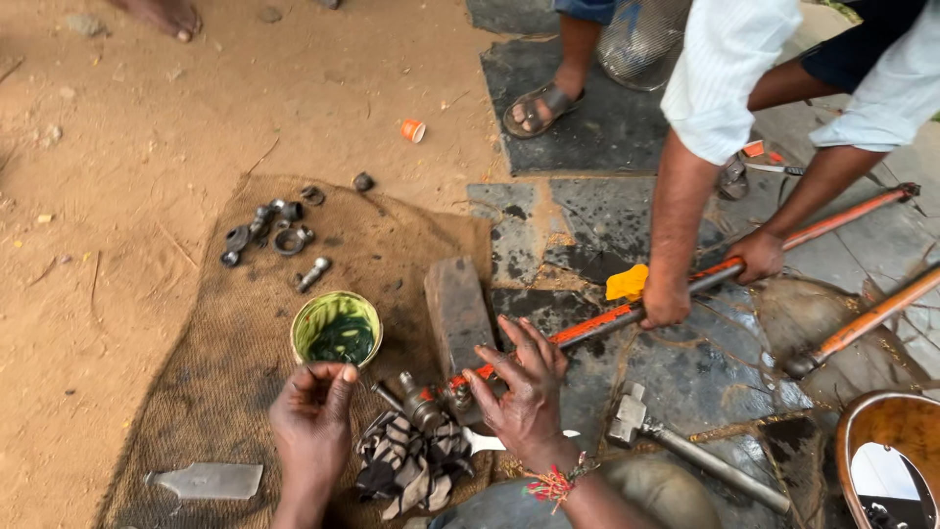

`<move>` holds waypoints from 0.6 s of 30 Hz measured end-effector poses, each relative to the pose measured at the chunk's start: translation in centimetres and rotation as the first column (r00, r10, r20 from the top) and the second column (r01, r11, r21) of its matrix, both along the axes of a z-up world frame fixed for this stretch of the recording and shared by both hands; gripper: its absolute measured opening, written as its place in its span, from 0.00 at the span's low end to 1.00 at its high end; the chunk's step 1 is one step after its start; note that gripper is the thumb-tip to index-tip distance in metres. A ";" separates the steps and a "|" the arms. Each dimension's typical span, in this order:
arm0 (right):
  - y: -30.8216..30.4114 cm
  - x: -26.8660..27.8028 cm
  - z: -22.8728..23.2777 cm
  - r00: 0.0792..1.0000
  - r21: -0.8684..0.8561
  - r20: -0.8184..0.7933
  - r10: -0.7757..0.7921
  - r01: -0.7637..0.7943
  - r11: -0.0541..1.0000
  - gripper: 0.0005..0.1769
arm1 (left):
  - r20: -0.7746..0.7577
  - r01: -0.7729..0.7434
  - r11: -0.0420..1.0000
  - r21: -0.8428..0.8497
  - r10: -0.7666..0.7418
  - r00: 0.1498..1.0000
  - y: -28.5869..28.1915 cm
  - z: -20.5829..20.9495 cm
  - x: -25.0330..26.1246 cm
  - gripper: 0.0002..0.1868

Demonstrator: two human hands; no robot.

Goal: The person applies green grease to metal components and assembles them into a joint on a long metal rod using wrenches and a screwdriver.

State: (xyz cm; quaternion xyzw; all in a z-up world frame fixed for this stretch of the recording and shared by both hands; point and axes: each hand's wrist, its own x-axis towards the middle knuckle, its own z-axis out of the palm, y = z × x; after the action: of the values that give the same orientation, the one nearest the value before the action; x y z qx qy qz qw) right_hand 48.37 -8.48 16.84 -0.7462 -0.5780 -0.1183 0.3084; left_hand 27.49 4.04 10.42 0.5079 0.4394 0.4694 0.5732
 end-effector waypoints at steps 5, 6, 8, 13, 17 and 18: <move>-0.7 -0.8 -0.6 0.999 0.114 -0.011 0.051 -0.049 0.992 0.16 | -0.196 0.064 0.998 -0.017 -0.066 0.978 -1.0 0.7 0.6 0.05; -0.9 -1.0 -0.6 0.996 0.127 -0.021 0.087 -0.084 0.988 0.15 | -0.245 0.084 0.995 -0.050 -0.094 0.965 -1.1 0.7 0.6 0.05; 0.5 -0.9 -1.3 0.994 0.053 -0.087 0.067 -0.063 0.997 0.13 | -0.143 0.095 0.995 0.016 -0.092 0.985 -1.0 0.3 0.5 0.05; 0.5 -0.3 -1.1 0.994 0.063 -0.044 0.096 -0.093 0.994 0.14 | -0.245 0.083 0.995 -0.046 -0.092 0.965 -1.4 0.5 0.4 0.06; 1.1 0.1 -1.3 0.992 0.033 -0.101 0.073 -0.070 0.997 0.14 | -0.334 0.091 0.987 -0.136 -0.132 0.933 -0.9 1.4 1.0 0.07; 0.7 0.0 -1.4 0.991 0.001 -0.114 0.066 -0.066 0.998 0.14 | -0.372 0.077 0.982 -0.173 -0.138 0.918 -1.4 1.3 0.9 0.08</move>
State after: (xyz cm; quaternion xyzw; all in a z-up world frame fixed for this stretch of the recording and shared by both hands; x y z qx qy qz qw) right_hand 48.32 -7.76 15.42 -0.7326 -0.5840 -0.0646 0.3436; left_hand 28.37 2.59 11.73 0.5669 0.5491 0.2936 0.5393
